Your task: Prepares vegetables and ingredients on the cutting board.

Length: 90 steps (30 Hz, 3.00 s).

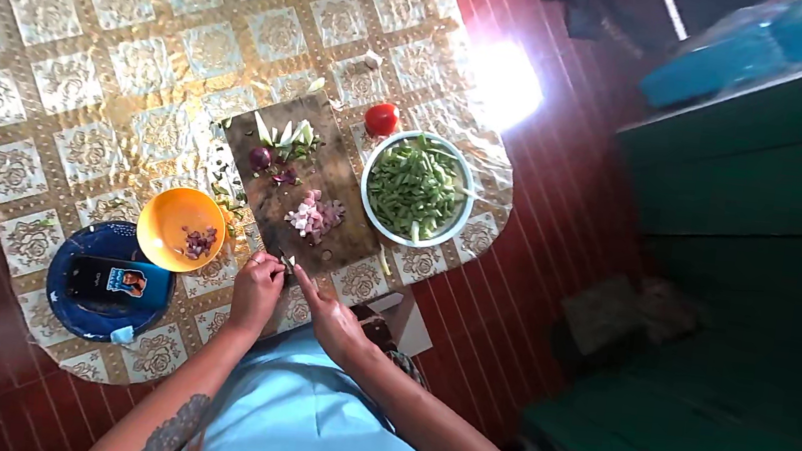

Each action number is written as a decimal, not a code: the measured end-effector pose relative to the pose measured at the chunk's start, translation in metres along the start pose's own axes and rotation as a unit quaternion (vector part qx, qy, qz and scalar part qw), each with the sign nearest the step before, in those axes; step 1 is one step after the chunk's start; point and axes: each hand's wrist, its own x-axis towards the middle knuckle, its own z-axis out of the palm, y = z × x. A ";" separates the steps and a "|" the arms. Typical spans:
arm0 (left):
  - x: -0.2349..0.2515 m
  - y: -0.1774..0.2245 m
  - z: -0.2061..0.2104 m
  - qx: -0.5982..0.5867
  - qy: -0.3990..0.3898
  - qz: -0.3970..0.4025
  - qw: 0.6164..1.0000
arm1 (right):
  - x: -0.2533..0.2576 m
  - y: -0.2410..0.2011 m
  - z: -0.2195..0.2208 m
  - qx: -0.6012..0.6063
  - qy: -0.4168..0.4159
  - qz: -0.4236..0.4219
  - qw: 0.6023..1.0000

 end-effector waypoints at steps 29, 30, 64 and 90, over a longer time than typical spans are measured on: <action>-0.010 0.005 -0.007 0.001 -0.013 -0.011 1.000 | -0.017 0.001 -0.007 0.048 0.074 -0.045 0.995; -0.010 0.008 -0.008 0.003 -0.023 -0.026 0.999 | -0.018 0.004 -0.010 0.056 0.082 -0.040 0.994; -0.002 -0.008 0.018 0.051 0.055 0.116 0.990 | -0.007 0.004 -0.004 -0.004 0.040 0.009 0.999; -0.008 -0.011 0.017 0.043 0.046 0.103 0.993 | 0.002 -0.004 0.005 -0.039 0.020 0.014 0.999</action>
